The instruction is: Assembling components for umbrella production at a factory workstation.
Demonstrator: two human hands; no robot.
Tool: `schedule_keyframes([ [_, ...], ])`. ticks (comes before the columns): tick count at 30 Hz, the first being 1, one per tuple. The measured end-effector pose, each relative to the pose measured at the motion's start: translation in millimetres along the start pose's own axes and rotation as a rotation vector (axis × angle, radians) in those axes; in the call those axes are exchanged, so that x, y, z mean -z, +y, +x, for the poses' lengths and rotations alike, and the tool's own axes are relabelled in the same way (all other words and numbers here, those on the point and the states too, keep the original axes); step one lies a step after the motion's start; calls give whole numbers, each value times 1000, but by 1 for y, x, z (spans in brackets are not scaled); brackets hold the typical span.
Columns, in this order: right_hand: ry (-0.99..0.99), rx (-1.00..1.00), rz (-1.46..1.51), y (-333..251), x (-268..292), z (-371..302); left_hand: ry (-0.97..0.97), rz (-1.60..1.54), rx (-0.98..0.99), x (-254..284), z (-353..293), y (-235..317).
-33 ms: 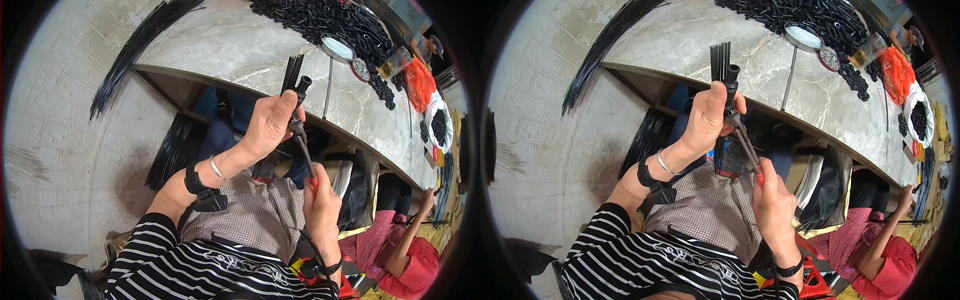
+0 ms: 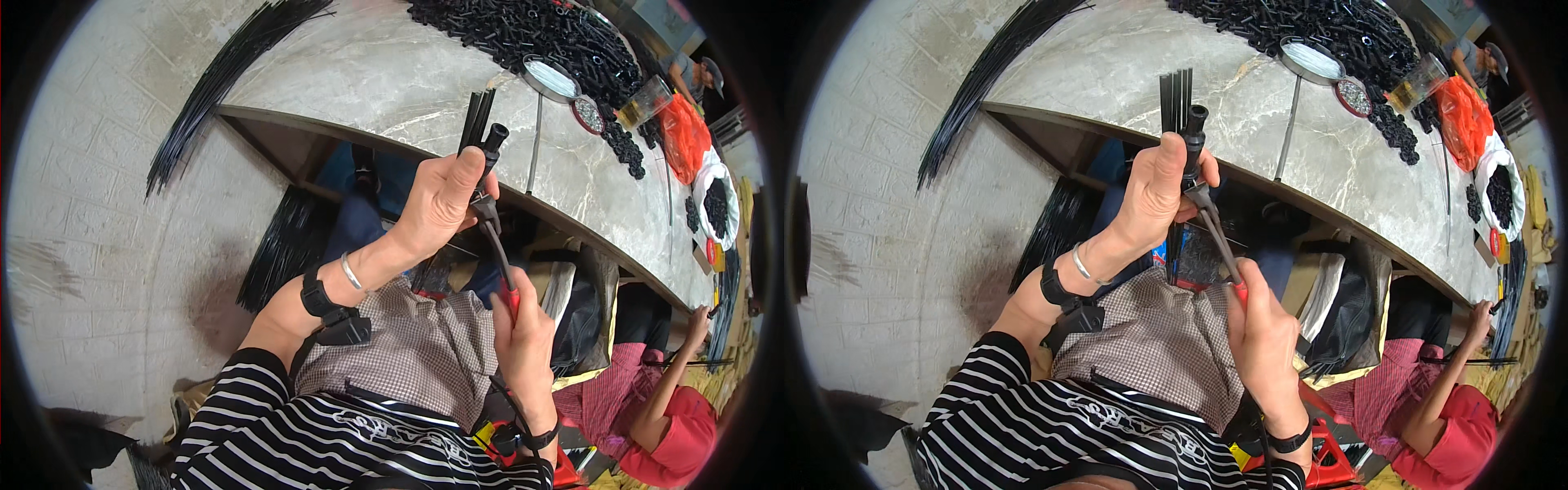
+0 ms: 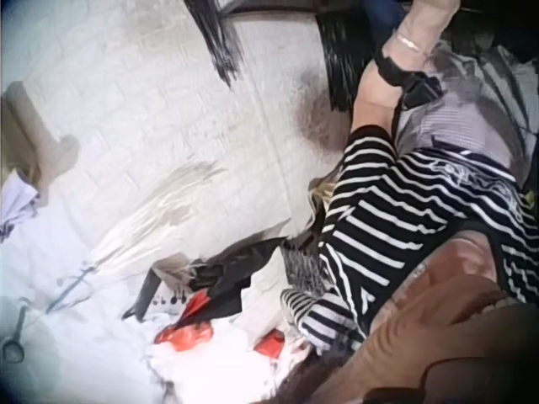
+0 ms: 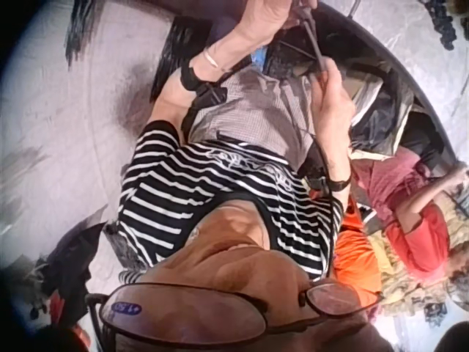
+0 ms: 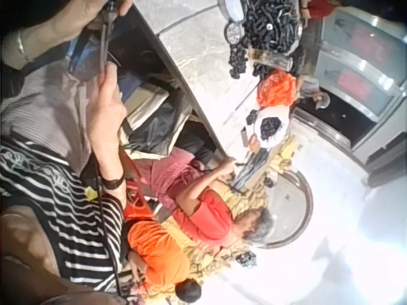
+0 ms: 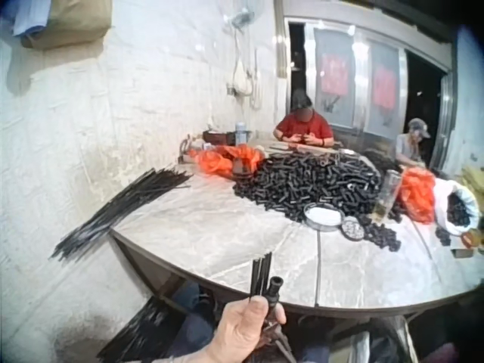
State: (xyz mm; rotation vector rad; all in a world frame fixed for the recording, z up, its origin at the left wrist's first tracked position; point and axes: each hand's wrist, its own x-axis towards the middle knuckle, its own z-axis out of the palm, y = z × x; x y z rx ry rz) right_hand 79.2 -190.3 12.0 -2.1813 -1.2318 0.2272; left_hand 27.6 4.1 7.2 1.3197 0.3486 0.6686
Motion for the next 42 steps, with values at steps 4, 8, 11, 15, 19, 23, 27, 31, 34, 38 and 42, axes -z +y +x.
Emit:
schedule_keyframes([
  [4,-110,-61,355,0,-2,1,-66,-70,-3,7,-1,-5],
  [8,-82,-38,295,-1,-4,5,-76,-59,-27,9,2,-6],
  [11,-79,-28,271,-2,-6,7,-51,-29,-41,13,2,-8],
  [15,-85,9,200,-7,0,10,-62,19,-67,16,2,-9],
  [19,-57,38,172,-6,-4,11,-73,6,-59,20,-1,-7],
  [23,-60,-7,122,-5,-5,10,-78,11,-65,20,-2,-9],
  [27,-147,-93,203,-4,-3,7,-89,-56,-67,16,-1,-11],
  [31,-374,-276,606,2,7,7,-103,-10,-66,20,5,-16],
  [34,-434,-439,1133,13,10,11,-118,-93,-20,26,9,-21],
  [38,-219,-370,990,28,17,26,-162,-123,-21,34,19,-25],
  [42,-23,-182,331,51,25,61,-188,-195,28,40,29,-30],
])
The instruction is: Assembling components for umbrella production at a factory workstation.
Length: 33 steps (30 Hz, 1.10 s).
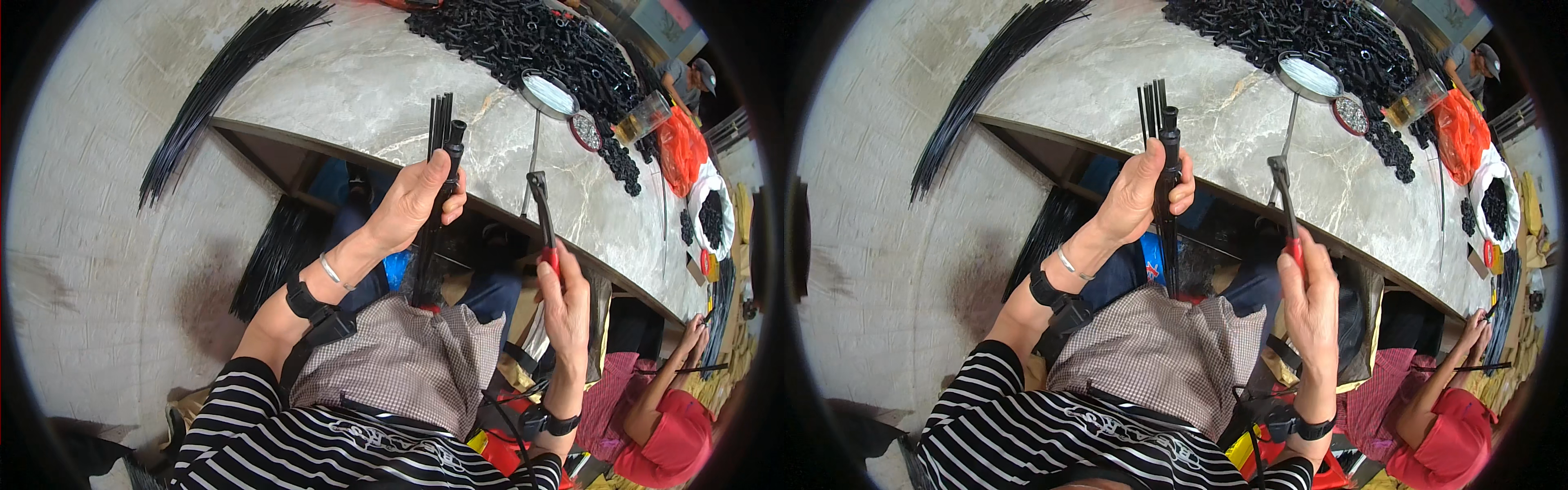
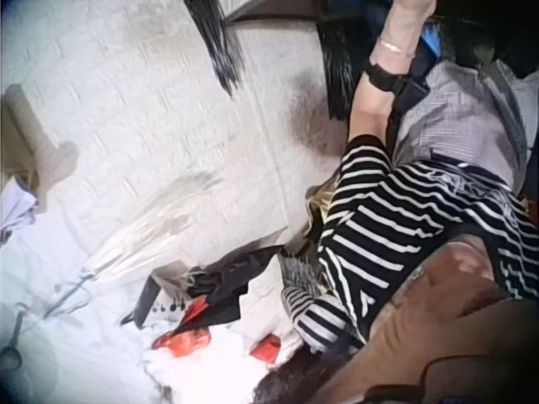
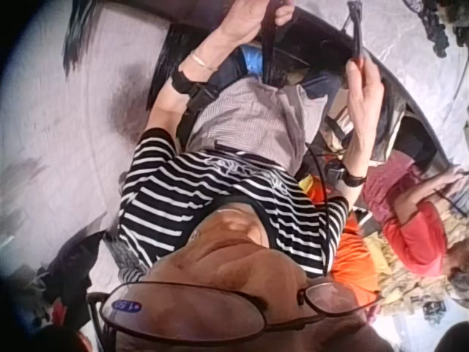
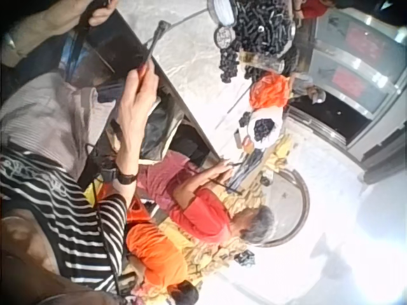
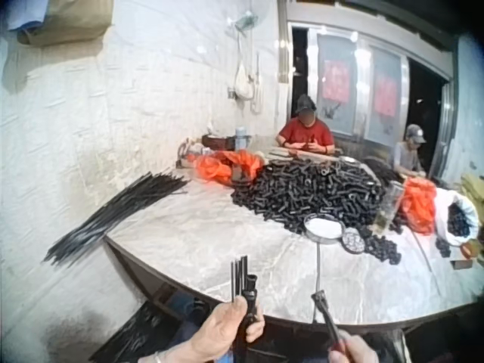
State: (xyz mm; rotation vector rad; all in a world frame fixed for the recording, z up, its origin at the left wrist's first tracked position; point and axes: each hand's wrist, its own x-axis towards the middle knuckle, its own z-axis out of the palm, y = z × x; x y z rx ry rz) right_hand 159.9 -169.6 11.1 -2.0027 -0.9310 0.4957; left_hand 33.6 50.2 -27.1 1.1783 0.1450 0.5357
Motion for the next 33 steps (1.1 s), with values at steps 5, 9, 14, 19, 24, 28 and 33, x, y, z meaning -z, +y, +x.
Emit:
schedule_keyframes([
  [5,-36,45,-42,-9,5,22,7,-43,10,5,3,2],
  [9,-336,-219,609,-14,-6,16,43,-36,28,9,8,-2],
  [14,-478,-273,845,-22,-12,14,53,-52,50,13,13,-8],
  [19,-496,-302,901,-26,-12,13,18,-42,30,14,16,-16],
  [24,-338,-196,475,-26,6,31,-9,-177,131,15,15,-14],
  [28,97,247,-352,-1,1,72,-79,-223,161,14,10,-7],
  [33,245,337,-630,34,3,96,-191,-161,124,16,12,-17],
])
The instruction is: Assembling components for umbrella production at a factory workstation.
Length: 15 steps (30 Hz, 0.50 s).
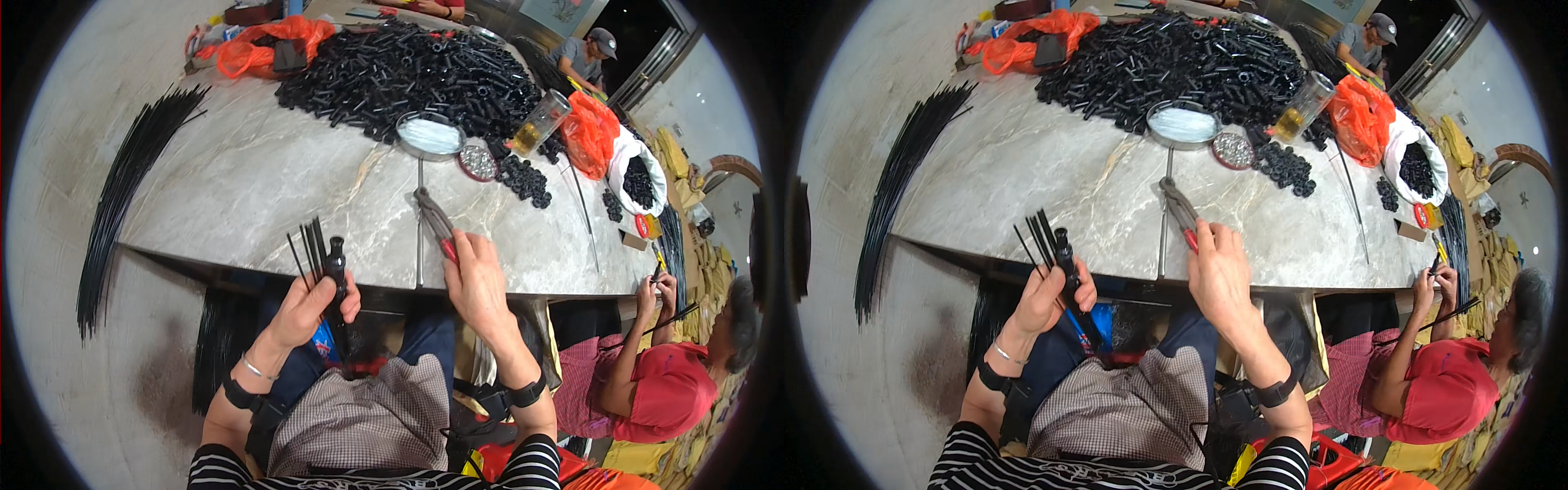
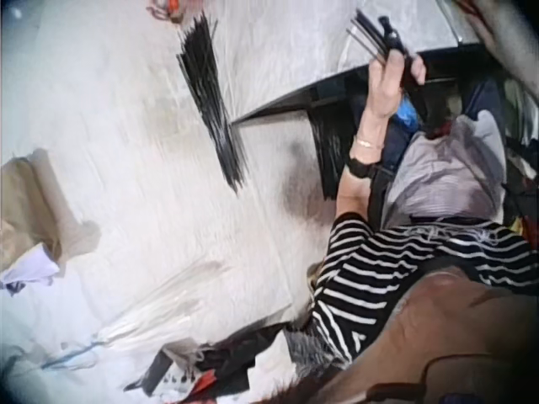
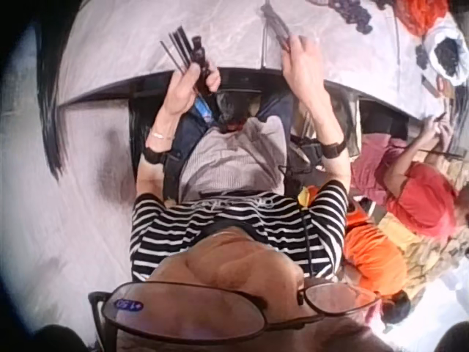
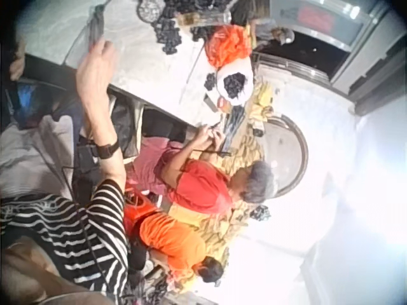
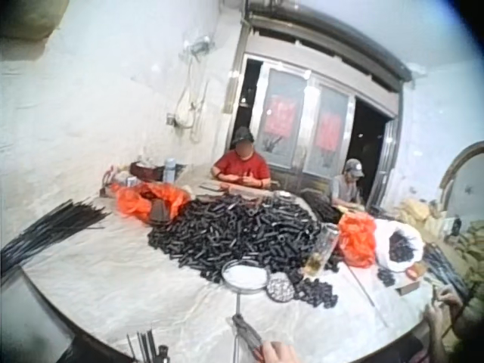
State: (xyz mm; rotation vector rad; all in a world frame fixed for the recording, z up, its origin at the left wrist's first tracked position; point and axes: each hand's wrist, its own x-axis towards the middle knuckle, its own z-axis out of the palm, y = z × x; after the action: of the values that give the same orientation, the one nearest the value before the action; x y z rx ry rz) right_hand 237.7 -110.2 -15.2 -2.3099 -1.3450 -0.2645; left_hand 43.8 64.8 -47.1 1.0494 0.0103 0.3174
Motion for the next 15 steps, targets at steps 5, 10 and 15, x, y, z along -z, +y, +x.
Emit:
schedule_keyframes([
  [5,-139,52,67,22,14,29,3,17,-40,9,6,-11],
  [10,132,-145,122,99,13,102,-36,-117,-37,12,14,-15],
  [15,35,-190,-16,122,-1,139,-15,-101,-9,16,11,-16],
])
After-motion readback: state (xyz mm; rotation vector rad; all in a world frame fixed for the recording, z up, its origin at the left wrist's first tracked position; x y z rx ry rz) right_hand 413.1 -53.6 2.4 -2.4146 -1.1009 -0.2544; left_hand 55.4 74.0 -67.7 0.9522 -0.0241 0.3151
